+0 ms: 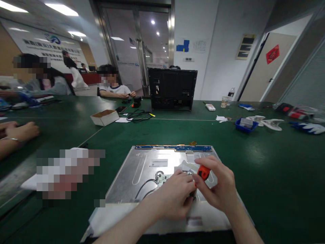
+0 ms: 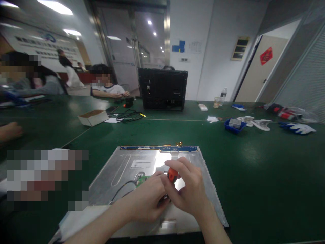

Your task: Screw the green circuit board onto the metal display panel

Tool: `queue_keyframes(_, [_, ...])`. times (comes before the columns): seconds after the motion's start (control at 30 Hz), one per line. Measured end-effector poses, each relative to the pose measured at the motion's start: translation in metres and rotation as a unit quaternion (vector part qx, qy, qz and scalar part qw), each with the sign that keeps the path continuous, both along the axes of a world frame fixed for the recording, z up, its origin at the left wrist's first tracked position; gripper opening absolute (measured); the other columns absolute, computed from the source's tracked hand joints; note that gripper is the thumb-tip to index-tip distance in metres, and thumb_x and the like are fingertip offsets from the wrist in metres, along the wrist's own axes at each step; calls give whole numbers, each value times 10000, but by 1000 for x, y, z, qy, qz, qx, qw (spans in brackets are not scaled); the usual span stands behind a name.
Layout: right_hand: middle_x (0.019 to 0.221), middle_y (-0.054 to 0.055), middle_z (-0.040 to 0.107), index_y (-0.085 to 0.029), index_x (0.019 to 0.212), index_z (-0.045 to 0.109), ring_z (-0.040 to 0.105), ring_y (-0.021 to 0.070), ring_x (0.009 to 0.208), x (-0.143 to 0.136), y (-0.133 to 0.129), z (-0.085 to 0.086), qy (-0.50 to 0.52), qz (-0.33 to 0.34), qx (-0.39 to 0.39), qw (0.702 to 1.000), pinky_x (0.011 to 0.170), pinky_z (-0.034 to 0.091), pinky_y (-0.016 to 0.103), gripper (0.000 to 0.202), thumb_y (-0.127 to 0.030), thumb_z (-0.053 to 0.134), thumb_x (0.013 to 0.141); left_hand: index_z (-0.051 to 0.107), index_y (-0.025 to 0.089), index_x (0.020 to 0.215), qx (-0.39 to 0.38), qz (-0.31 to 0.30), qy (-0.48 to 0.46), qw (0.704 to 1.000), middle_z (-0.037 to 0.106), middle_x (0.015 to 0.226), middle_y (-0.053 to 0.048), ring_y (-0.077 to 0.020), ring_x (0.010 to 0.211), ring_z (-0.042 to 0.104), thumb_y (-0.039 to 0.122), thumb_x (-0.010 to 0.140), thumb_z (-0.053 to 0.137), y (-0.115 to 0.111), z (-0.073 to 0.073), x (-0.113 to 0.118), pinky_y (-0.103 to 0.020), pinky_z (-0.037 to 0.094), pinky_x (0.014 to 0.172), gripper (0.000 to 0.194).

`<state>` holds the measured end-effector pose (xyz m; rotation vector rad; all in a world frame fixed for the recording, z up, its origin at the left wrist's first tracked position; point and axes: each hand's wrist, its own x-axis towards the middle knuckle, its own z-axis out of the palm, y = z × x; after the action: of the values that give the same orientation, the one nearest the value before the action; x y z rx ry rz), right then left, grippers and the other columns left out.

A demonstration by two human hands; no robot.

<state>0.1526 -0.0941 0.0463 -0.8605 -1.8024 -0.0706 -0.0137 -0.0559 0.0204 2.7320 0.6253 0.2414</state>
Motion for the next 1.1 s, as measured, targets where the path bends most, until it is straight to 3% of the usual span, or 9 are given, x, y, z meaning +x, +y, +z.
queue_keyframes(0.17, [785, 1, 608, -208, 1130, 583, 577, 138, 624, 0, 0, 0, 1, 8, -7, 1000, 564, 475, 253, 212, -231, 611, 922, 581, 174, 927, -6, 0, 2, 1000, 680, 1020, -82, -266, 954, 640, 138, 798, 580, 0, 1, -1, -414, 449, 891, 134])
queue_keyframes(0.37, [862, 41, 661, -197, 1230, 566, 643, 180, 738, 2, -3, 1, 9, 48, -35, 998, 600, 502, 281, 307, -228, 494, 933, 588, 177, 829, -4, 8, 19, 1000, 671, 913, -70, -246, 895, 629, 155, 819, 586, -1, 5, -1, -412, 444, 891, 24])
queue_keyframes(0.53, [860, 26, 666, -205, 1274, 547, 648, 176, 723, 2, -3, -1, 9, 37, -38, 999, 603, 508, 286, 368, -190, 484, 912, 609, 184, 860, -17, 1, 16, 1000, 676, 957, -66, -246, 936, 626, 132, 804, 597, 0, 4, 0, -395, 437, 888, 77])
queue_keyframes(0.8, [758, -6, 606, -208, 1179, 560, 601, 152, 644, 0, -1, 0, 4, 9, -3, 1000, 564, 478, 255, 280, -171, 555, 902, 588, 183, 861, -6, 1, 10, 1000, 676, 932, -66, -247, 897, 632, 143, 816, 580, 0, 3, 0, -394, 441, 849, 61])
queue_keyframes(0.97, [780, -5, 609, -208, 1141, 573, 596, 134, 643, -1, -1, 0, -7, -4, 4, 1000, 581, 472, 246, 227, -185, 597, 917, 585, 172, 962, -6, -1, -8, 1000, 686, 1028, -82, -261, 961, 637, 133, 782, 597, 0, 0, 0, -394, 455, 870, 184])
queue_keyframes(1.1, [797, 2, 612, -203, 1142, 576, 585, 134, 646, 0, -1, 0, -8, 5, -3, 1000, 588, 475, 249, 224, -211, 610, 921, 579, 178, 913, -5, -5, -6, 1000, 681, 978, -71, -245, 909, 636, 128, 798, 581, 0, 1, 0, -394, 458, 863, 126])
